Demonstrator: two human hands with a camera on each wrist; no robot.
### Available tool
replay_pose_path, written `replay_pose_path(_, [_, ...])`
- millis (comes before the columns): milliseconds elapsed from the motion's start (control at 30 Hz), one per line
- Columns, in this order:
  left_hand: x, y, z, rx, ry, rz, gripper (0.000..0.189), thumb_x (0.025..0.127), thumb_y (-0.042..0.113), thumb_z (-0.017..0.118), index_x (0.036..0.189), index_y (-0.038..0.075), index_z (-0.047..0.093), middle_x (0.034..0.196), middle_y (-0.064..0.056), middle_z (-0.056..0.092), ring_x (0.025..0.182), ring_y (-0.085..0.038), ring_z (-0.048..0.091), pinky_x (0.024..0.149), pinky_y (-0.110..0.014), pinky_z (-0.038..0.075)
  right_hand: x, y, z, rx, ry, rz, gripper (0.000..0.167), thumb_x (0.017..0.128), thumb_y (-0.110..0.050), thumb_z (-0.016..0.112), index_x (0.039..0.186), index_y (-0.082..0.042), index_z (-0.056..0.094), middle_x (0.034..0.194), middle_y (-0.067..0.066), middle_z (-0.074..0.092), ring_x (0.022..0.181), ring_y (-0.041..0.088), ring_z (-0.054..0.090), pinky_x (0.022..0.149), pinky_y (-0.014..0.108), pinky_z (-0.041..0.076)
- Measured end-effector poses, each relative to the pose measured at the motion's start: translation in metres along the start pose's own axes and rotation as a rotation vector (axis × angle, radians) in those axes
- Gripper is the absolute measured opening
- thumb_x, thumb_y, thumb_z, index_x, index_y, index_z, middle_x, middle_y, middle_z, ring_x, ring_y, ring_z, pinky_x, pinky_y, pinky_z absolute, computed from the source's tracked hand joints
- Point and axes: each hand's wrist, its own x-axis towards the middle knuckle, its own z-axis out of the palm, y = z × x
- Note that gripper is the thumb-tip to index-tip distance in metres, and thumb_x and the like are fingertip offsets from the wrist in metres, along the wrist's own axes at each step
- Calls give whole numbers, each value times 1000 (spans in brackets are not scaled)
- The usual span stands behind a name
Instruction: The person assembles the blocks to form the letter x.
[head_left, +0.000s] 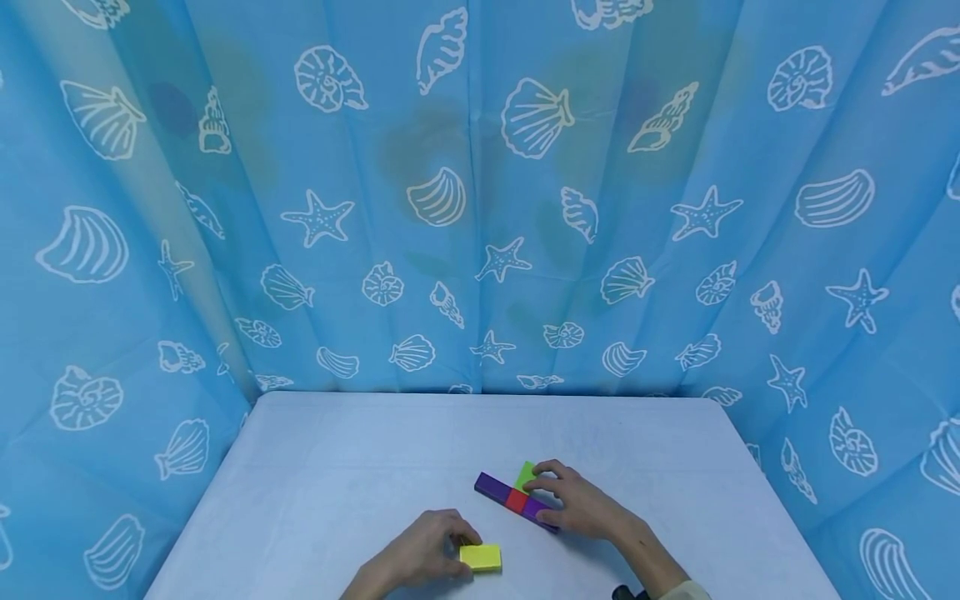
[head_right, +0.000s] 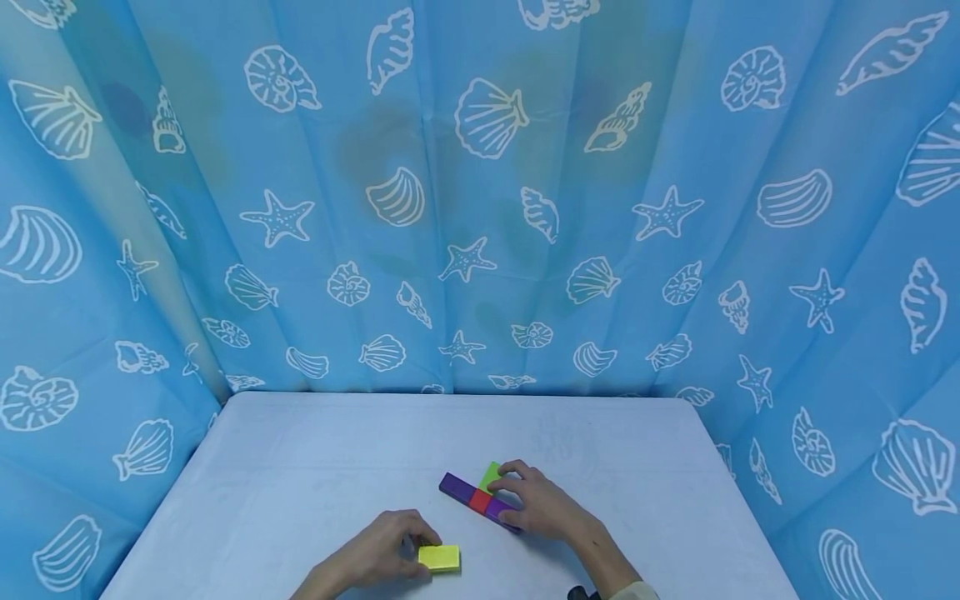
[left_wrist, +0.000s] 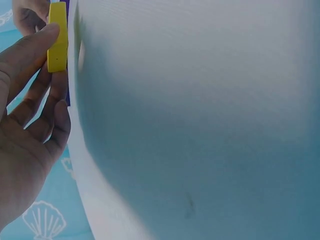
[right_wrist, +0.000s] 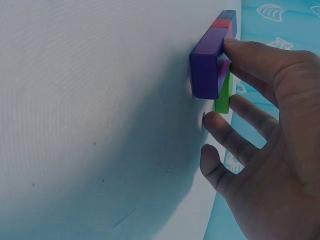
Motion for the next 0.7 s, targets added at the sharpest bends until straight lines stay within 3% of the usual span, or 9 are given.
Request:
replay_pose_path(300, [14, 7, 2, 22, 33, -77, 32, 77, 25, 88, 106, 25, 75, 91, 18, 62, 84, 0, 59, 78, -25, 51, 1, 0, 0, 9, -3, -7, 39, 88, -35, 76, 127, -31, 68, 144, 3, 47, 135, 34, 46, 102, 59, 46])
replay_pose_path(700, [21, 14, 17, 41, 273, -14, 35, 74, 28, 90, 104, 18, 75, 90, 13, 62, 78, 0, 60, 72, -22, 52, 1, 0, 0, 7, -9, 15, 42, 88, -36, 76, 128, -32, 67, 145, 3, 47, 136, 34, 45, 102, 57, 46])
